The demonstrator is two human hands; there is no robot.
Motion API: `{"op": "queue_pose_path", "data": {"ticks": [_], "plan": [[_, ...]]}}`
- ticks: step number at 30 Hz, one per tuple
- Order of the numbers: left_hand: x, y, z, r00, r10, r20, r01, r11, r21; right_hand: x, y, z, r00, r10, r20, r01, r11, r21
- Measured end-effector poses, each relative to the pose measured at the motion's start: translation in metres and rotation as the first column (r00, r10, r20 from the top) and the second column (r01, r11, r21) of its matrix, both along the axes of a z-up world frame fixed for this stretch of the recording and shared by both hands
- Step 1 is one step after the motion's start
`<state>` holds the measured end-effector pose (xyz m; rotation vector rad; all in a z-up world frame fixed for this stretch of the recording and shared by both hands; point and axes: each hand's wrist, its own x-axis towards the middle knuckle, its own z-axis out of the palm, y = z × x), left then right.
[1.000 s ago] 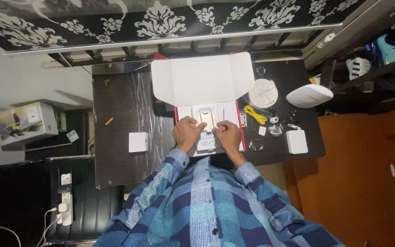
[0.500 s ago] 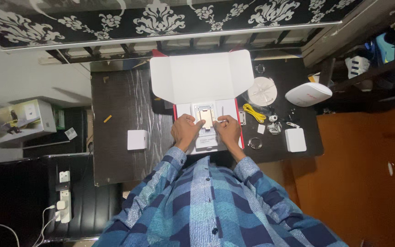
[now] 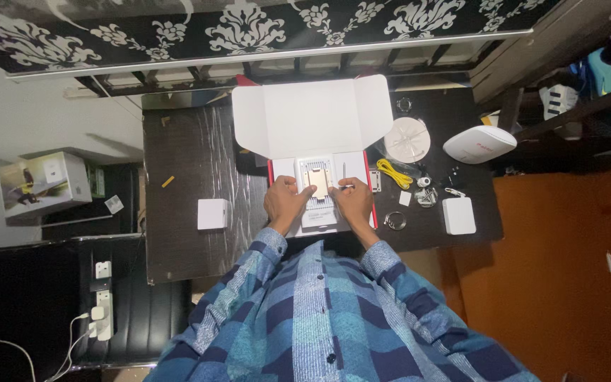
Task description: The person uses a screwdriver to remove screws from a white electronic device, then places a small rectangular component into the device and secures it with screws. The device remains on the table throughout the clip.
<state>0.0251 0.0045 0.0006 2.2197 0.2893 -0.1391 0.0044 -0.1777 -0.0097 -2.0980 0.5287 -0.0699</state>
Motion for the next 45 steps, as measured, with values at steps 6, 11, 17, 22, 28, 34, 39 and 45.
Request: {"op": "queue_pose_path", "data": {"ticks": [6, 11, 17, 22, 28, 34, 39, 45], "plan": [[-0.002, 0.006, -0.009, 0.999, -0.021, 0.036, 0.024, 0.996, -0.089, -0.001, -0.005, -0.004, 0.999, 0.052, 0.008, -0.052, 0.998, 0.033], [-0.003, 0.006, -0.013, 0.999, -0.008, 0.05, 0.013, 0.995, -0.1, -0.002, -0.005, -0.008, 1.0, 0.015, -0.007, -0.015, 1.0, -0.01], [-0.008, 0.005, -0.014, 0.998, -0.015, 0.062, 0.02, 0.996, -0.083, -0.009, -0.006, -0.008, 1.0, 0.01, 0.003, -0.01, 0.999, 0.031], [-0.012, 0.004, -0.019, 0.998, 0.001, 0.056, 0.004, 0.995, -0.095, -0.013, -0.003, -0.008, 1.0, -0.017, -0.009, 0.017, 1.0, 0.021], [-0.014, 0.003, -0.023, 0.995, 0.005, 0.101, 0.004, 0.996, -0.089, -0.012, -0.005, -0.013, 1.0, 0.002, 0.02, -0.004, 0.996, 0.084], [-0.02, -0.006, 0.004, 0.948, 0.039, 0.317, -0.035, 0.999, -0.017, -0.024, -0.027, -0.033, 0.987, -0.042, 0.157, -0.014, 0.942, 0.336], [-0.027, -0.024, 0.034, 0.922, 0.008, 0.387, 0.04, 0.992, -0.116, -0.05, -0.083, -0.063, 0.941, -0.319, 0.115, 0.275, 0.916, 0.292], [-0.052, -0.055, 0.039, 0.862, -0.317, 0.396, 0.385, 0.917, -0.102, -0.095, -0.145, -0.109, 0.968, -0.242, -0.066, 0.19, 0.879, -0.438]]}}
